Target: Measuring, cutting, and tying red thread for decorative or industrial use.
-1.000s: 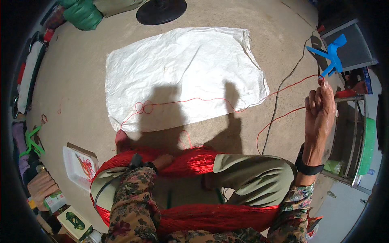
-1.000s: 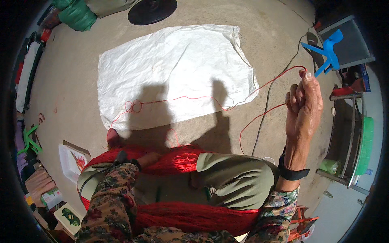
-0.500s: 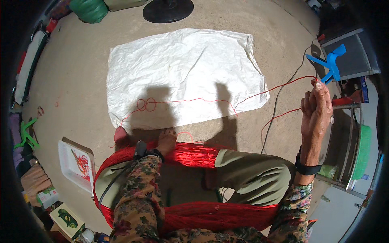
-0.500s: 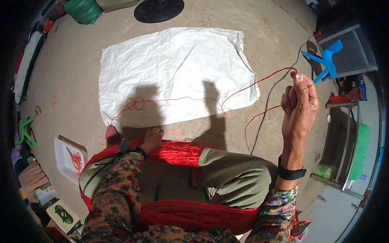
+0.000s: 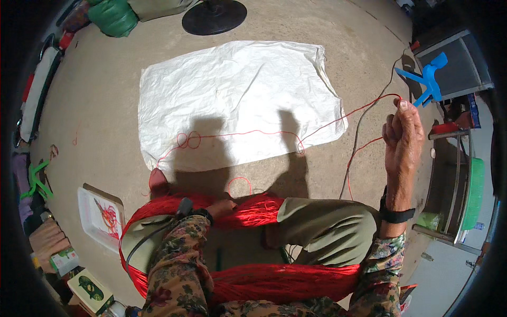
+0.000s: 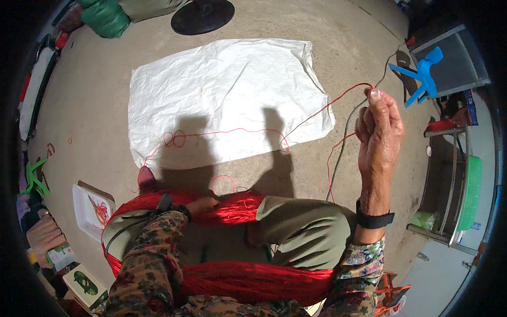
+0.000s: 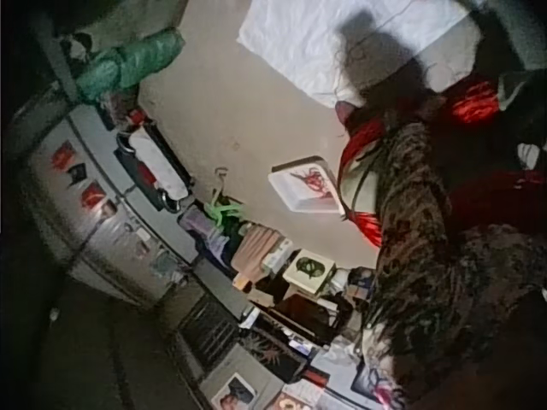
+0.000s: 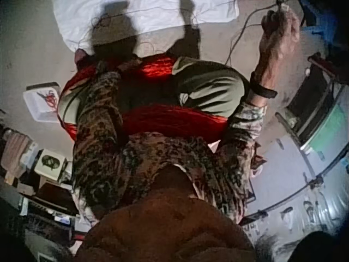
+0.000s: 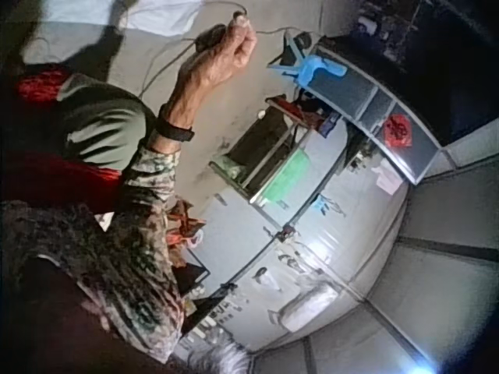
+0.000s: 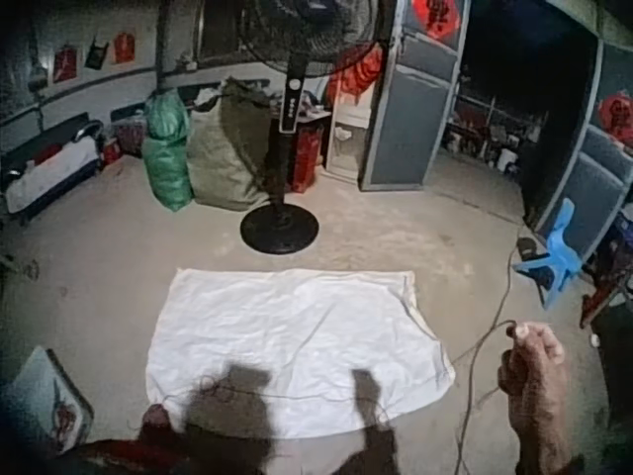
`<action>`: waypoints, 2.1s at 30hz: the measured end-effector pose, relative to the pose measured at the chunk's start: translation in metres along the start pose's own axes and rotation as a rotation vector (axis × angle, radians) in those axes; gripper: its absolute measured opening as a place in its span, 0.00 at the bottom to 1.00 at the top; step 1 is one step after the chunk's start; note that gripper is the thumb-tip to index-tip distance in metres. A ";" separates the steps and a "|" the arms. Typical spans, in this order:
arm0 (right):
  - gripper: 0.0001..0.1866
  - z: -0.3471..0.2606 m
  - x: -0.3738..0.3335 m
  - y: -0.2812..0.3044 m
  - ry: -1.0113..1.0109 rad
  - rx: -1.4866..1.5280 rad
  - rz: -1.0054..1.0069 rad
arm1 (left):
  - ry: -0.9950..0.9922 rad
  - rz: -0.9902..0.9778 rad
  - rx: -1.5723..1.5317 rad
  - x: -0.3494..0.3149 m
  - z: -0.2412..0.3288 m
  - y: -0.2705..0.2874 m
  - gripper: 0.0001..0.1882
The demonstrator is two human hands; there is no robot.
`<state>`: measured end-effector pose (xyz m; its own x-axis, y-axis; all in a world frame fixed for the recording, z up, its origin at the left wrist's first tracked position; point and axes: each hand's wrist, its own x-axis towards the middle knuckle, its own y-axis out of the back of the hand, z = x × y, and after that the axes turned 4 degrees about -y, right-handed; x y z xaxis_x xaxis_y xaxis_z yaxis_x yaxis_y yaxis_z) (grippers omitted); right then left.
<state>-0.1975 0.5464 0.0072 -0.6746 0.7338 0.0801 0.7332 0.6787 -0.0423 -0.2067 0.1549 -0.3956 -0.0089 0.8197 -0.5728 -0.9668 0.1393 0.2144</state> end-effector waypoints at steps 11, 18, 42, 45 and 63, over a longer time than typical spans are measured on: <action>0.11 -0.001 -0.003 -0.006 0.014 -0.152 -0.012 | 0.252 0.722 0.664 0.010 0.023 0.070 0.12; 0.10 -0.001 -0.003 -0.006 -0.015 -0.138 -0.049 | 0.325 0.712 0.636 0.017 -0.017 0.064 0.18; 0.09 0.001 -0.001 0.001 -0.048 -0.138 -0.083 | 0.367 0.527 0.579 -0.018 0.020 0.080 0.27; 0.09 -0.002 -0.002 -0.008 -0.052 -0.129 -0.100 | 0.362 0.566 0.633 -0.035 -0.008 0.062 0.24; 0.06 -0.011 -0.017 -0.023 0.041 -0.260 -0.247 | -0.044 0.534 1.351 0.003 -0.001 0.106 0.05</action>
<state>-0.2020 0.5179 0.0182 -0.8341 0.5433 0.0960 0.5492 0.8012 0.2377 -0.3090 0.1719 -0.3758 -0.2516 0.9530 -0.1686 0.1226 0.2042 0.9712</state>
